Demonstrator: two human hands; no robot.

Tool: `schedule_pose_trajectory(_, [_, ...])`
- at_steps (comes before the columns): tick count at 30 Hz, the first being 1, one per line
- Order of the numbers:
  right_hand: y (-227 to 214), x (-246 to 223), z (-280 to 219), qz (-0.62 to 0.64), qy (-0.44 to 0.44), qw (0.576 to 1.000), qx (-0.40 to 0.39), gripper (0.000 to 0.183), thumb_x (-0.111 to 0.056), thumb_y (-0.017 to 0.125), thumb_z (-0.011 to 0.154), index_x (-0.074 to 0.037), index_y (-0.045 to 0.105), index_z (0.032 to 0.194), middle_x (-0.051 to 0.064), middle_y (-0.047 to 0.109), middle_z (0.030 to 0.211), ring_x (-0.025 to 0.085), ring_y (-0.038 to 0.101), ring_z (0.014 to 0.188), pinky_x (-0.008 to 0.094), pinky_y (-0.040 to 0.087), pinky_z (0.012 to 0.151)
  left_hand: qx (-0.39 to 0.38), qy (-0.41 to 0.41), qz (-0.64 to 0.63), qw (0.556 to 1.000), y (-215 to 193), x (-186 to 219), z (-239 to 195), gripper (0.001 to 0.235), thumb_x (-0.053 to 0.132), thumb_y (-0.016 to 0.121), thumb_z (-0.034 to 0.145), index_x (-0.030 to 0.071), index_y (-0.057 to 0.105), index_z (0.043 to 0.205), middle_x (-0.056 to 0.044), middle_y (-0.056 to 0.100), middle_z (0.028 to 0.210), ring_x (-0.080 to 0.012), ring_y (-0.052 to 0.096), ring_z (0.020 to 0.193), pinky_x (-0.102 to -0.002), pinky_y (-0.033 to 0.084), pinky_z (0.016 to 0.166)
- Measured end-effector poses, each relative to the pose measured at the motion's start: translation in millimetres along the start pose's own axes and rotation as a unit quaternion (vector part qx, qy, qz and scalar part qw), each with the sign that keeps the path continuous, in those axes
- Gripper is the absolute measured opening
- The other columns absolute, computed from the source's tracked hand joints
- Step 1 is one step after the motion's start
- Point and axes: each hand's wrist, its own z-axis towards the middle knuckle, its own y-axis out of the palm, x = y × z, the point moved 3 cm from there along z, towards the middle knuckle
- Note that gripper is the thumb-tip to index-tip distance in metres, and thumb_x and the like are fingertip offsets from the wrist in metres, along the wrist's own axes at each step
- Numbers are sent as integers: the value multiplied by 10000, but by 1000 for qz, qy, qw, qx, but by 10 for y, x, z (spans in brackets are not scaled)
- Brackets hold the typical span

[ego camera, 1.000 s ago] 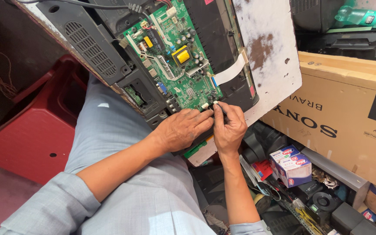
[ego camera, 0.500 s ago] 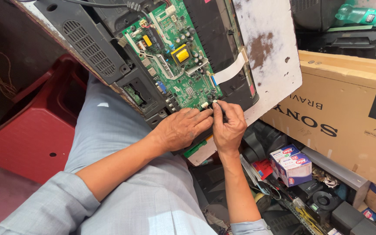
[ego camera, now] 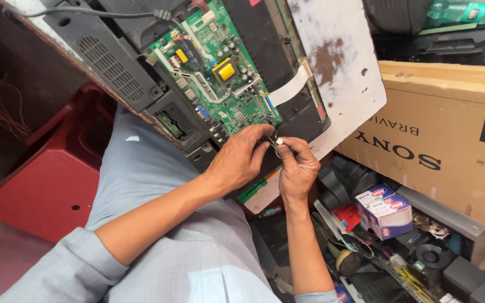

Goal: The person connects a cable to a circuit board inside a disassembled television, then flips the unit over. They remove the front glass panel and wipe the screen and panel with a cloth. The person handles the screen and glass components carefully during the cleaning process.

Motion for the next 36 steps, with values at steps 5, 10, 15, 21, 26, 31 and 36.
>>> schedule_pose_trajectory(5, [-46,-53,-52,-45,-15,998,-36,126,49,761,926,13,746,1046,73,706,1083,136,671,983,257,546,899,-77,-183,-162,967,173,-101,28,190,64,629,935,-20,709,1085,-85,741,852,-133,706,705,-285,581,661])
schedule_pose_trajectory(10, [-52,-207,-59,-89,-22,994,-66,148,55,775,896,12,749,1035,88,703,1122,148,678,1019,276,560,908,-77,-212,-229,947,239,-269,-41,113,22,652,944,-31,725,1013,-64,730,836,-92,672,709,-247,574,649])
schedule_pose_trajectory(15, [-23,-292,-112,-1,74,994,-79,196,27,776,830,-15,742,1018,51,657,1172,147,689,1023,295,589,907,-99,-203,-263,938,272,-394,-88,29,-11,683,943,-27,706,949,-60,722,863,-102,663,728,-249,568,648])
schedule_pose_trajectory(21, [43,-407,-127,-208,-29,977,-24,97,32,801,844,-4,757,923,106,745,1037,172,715,972,293,578,851,-126,-196,-281,931,255,-440,-98,59,17,654,949,-14,705,954,-58,734,885,-99,701,775,-250,601,691])
schedule_pose_trajectory(26, [84,-508,-149,-286,-125,949,-54,99,54,763,861,0,715,928,131,736,1015,216,729,1022,314,592,846,-118,-222,-256,934,291,-435,-83,57,17,686,932,-12,668,886,-69,736,833,-112,698,710,-256,586,624])
schedule_pose_trajectory(31, [110,-487,-177,-272,-136,952,-28,102,65,750,882,0,704,946,138,742,1038,213,748,977,311,617,825,-91,-290,-233,924,352,-434,-43,45,-3,678,922,-17,675,879,-62,700,766,-116,657,633,-258,546,561])
schedule_pose_trajectory(36, [78,-425,-175,-256,-127,958,-9,99,77,747,883,2,707,935,134,758,1024,203,761,918,299,614,792,-78,-303,-217,925,390,-405,-21,46,-14,653,919,-10,675,879,-33,686,769,-99,644,632,-248,539,554])
